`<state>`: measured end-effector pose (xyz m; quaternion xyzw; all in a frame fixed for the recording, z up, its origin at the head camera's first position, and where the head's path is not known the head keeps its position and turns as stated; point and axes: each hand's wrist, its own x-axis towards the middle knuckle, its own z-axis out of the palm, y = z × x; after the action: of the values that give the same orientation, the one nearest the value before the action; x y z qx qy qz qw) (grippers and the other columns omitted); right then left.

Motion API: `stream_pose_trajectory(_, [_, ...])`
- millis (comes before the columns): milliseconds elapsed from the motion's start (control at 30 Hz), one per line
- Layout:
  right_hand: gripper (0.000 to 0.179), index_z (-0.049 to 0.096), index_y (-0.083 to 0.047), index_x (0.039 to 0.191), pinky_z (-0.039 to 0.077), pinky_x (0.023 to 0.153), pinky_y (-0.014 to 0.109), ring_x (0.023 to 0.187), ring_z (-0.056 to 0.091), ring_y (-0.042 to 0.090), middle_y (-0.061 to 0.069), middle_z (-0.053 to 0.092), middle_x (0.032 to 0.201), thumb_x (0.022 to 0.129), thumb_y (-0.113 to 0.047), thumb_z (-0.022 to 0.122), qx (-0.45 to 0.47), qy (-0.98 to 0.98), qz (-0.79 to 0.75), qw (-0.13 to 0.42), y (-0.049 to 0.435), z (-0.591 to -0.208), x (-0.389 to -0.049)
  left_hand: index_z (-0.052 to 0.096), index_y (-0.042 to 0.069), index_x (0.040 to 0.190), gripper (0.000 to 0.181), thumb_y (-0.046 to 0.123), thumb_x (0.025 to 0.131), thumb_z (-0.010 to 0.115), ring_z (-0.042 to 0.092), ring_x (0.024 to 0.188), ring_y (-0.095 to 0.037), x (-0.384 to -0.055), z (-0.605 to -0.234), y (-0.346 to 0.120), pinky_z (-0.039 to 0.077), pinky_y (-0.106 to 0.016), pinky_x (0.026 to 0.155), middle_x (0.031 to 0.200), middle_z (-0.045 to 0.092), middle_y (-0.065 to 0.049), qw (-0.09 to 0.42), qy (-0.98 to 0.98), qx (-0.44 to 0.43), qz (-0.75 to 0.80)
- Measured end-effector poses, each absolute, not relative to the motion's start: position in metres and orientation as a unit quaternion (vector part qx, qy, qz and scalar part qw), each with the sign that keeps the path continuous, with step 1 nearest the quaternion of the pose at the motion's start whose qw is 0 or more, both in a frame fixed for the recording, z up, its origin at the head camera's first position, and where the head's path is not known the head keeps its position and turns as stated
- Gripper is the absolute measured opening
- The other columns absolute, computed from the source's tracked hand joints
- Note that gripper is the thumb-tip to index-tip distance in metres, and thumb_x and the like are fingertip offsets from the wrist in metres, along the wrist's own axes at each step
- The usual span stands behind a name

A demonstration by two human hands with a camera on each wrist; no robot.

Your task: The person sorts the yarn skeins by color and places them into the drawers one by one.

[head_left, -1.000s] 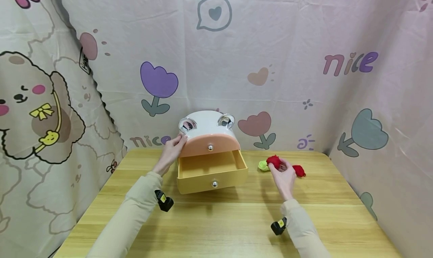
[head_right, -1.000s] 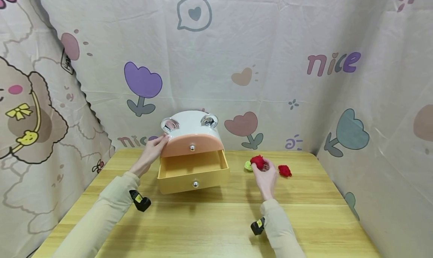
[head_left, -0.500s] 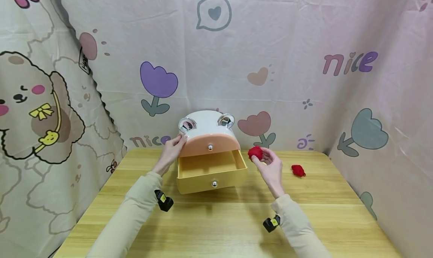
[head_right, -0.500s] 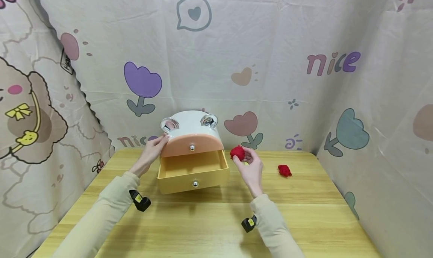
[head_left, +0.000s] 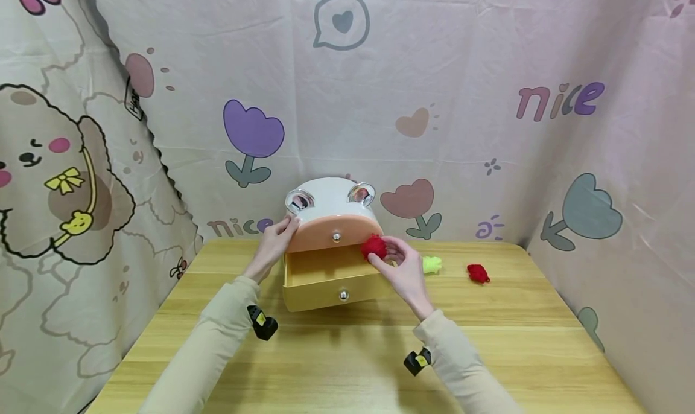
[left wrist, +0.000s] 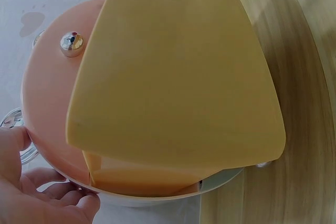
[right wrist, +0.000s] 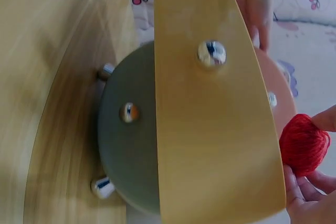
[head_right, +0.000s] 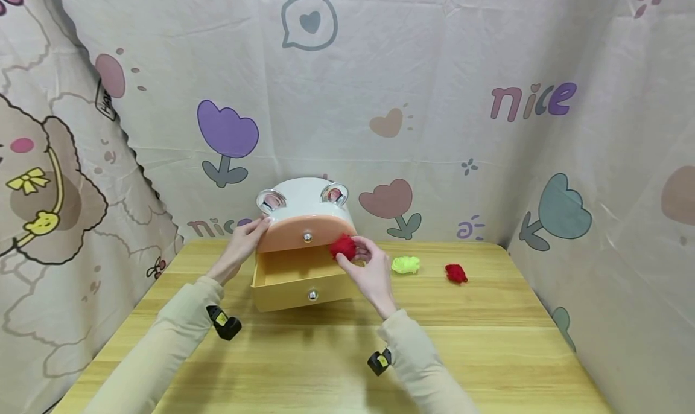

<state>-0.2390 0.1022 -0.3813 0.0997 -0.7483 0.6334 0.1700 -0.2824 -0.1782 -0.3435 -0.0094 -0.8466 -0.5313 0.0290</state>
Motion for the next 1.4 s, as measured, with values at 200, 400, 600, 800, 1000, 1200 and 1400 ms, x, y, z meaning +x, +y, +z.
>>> stream_pose_trajectory(200, [0.039,0.07,-0.001,0.116,0.062,0.086,0.039,0.09,0.072,0.025,0.018,0.076,0.102,0.08,-0.009,0.084,0.14,-0.773,0.599,0.154,0.081,-0.378,-0.235,0.028,0.006,0.157,0.066,0.047,0.107,0.043,0.021,0.156,-0.033,-0.282,-0.344,-0.179,0.021,-0.045,0.129,0.166,0.022,-0.009,0.029,-0.85,-0.011,-0.526])
stream_pose_trajectory(400, [0.038,0.069,0.001,0.115,0.06,0.091,0.048,0.094,0.071,0.029,0.019,0.074,0.105,0.08,-0.005,0.083,0.174,-0.769,0.601,0.132,0.063,-0.376,-0.231,0.028,0.006,0.157,0.066,0.046,0.107,0.043,0.021,0.156,-0.032,-0.282,-0.345,-0.179,0.021,-0.045,0.129,0.166,0.022,-0.009,0.027,-0.848,-0.01,-0.528])
stream_pose_trajectory(600, [0.038,0.068,0.001,0.116,0.062,0.089,0.042,0.093,0.071,0.026,0.017,0.074,0.104,0.082,-0.008,0.082,0.194,-0.777,0.585,0.125,0.051,-0.376,-0.231,0.029,0.005,0.156,0.066,0.045,0.106,0.044,0.021,0.156,-0.032,-0.281,-0.345,-0.179,0.022,-0.045,0.128,0.166,0.024,-0.009,0.029,-0.846,-0.011,-0.532])
stream_pose_trajectory(800, [0.037,0.069,0.0,0.116,0.063,0.086,0.033,0.092,0.072,0.023,0.015,0.075,0.104,0.083,-0.013,0.081,0.214,-0.786,0.566,0.123,0.044,-0.376,-0.23,0.03,0.005,0.156,0.067,0.047,0.106,0.044,0.021,0.156,-0.032,-0.281,-0.345,-0.179,0.022,-0.046,0.128,0.166,0.024,-0.008,0.027,-0.847,-0.008,-0.53])
stream_pose_trajectory(1000, [0.038,0.069,0.001,0.116,0.063,0.086,0.039,0.093,0.073,0.028,0.017,0.075,0.104,0.082,-0.01,0.082,0.223,-0.784,0.566,0.127,0.037,-0.376,-0.231,0.03,0.006,0.156,0.067,0.048,0.106,0.044,0.022,0.155,-0.032,-0.281,-0.345,-0.179,0.023,-0.046,0.128,0.166,0.025,-0.009,0.029,-0.849,-0.008,-0.528])
stream_pose_trajectory(1200, [0.039,0.068,0.006,0.117,0.062,0.087,0.041,0.093,0.073,0.033,0.022,0.073,0.107,0.083,-0.008,0.08,0.229,-0.777,0.572,0.128,0.033,-0.374,-0.229,0.029,0.005,0.156,0.067,0.047,0.106,0.044,0.021,0.156,-0.033,-0.281,-0.344,-0.179,0.022,-0.047,0.128,0.166,0.024,-0.009,0.026,-0.847,-0.01,-0.531])
stream_pose_trajectory(1400, [0.038,0.066,0.011,0.116,0.062,0.086,0.043,0.092,0.072,0.038,0.029,0.07,0.109,0.083,-0.003,0.079,0.238,-0.766,0.581,0.138,0.033,-0.375,-0.229,0.028,0.004,0.156,0.066,0.045,0.107,0.043,0.02,0.156,-0.032,-0.281,-0.343,-0.179,0.021,-0.047,0.128,0.167,0.023,-0.008,0.025,-0.846,-0.011,-0.532])
